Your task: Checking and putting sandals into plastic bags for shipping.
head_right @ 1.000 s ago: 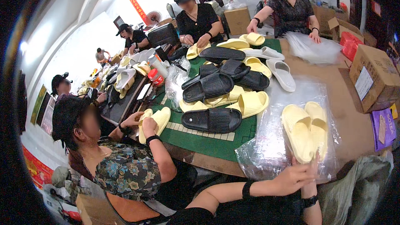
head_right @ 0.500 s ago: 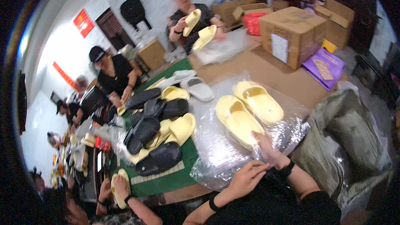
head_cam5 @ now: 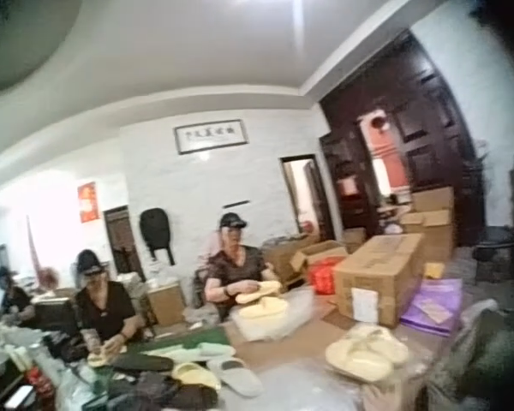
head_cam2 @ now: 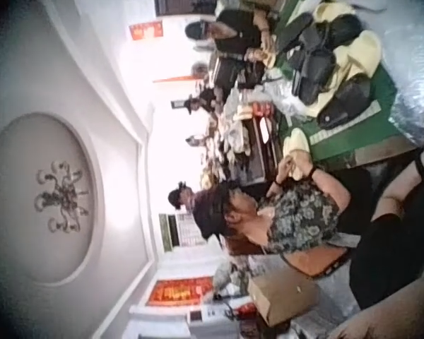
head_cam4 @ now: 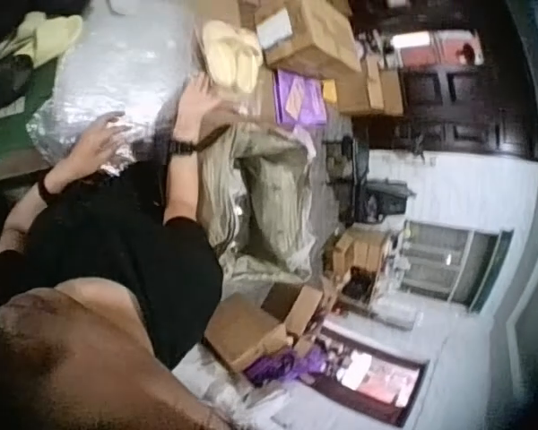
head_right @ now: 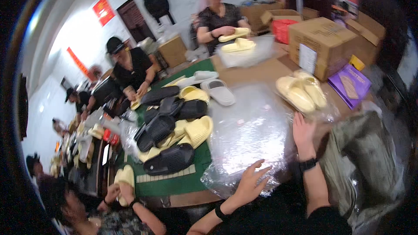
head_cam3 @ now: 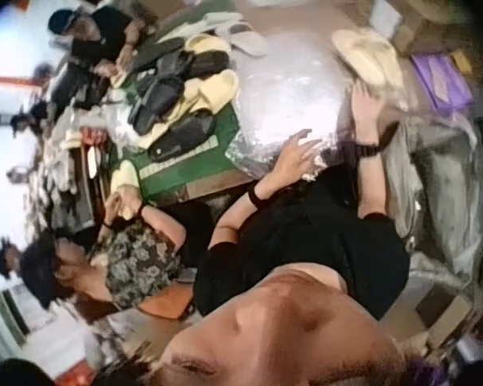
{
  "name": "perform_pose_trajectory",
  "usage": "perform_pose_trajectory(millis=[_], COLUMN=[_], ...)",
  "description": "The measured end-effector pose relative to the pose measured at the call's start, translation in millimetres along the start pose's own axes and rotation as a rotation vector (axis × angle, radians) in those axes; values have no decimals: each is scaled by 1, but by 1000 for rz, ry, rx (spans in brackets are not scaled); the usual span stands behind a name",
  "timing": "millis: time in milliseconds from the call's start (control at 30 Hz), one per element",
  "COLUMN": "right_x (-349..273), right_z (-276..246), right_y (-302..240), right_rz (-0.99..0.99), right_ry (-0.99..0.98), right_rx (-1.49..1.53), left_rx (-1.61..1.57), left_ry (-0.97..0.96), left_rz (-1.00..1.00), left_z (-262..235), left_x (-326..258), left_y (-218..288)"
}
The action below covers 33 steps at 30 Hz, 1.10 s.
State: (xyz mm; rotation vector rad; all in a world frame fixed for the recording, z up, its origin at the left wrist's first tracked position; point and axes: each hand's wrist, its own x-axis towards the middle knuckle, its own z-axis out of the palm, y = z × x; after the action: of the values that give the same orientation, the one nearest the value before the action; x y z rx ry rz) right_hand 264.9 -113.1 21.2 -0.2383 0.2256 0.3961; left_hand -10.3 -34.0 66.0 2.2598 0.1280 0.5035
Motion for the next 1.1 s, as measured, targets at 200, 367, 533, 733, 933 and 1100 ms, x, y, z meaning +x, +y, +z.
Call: perform_pose_trajectory(millis=[200,367,533,733,933,1100], right_x=[-84,-104,-94,-106,-108,-116], right_z=[-32,-23,-59,-57,-41,-36], right_y=[32,71,84,87,78,76], right_rz=[56,-439,-460,-466,-250,-310], right_ry=[-257,-815,-923,-922,-997,-1095], right_rx=[-734,-1673,-1889,-2094,-2060,-2173], left_rx=[7,128,367,832,-63,-339], left_ry=[33,210,685,946,891,1082], left_rz=[-15,-93,-299,-802,-757,-730], left_z=[3,-22,-98,-167,-222,-236], left_x=[2,-1,3,-28,-22,13], left_y=[-8,-28,-64,-148,-174,-184])
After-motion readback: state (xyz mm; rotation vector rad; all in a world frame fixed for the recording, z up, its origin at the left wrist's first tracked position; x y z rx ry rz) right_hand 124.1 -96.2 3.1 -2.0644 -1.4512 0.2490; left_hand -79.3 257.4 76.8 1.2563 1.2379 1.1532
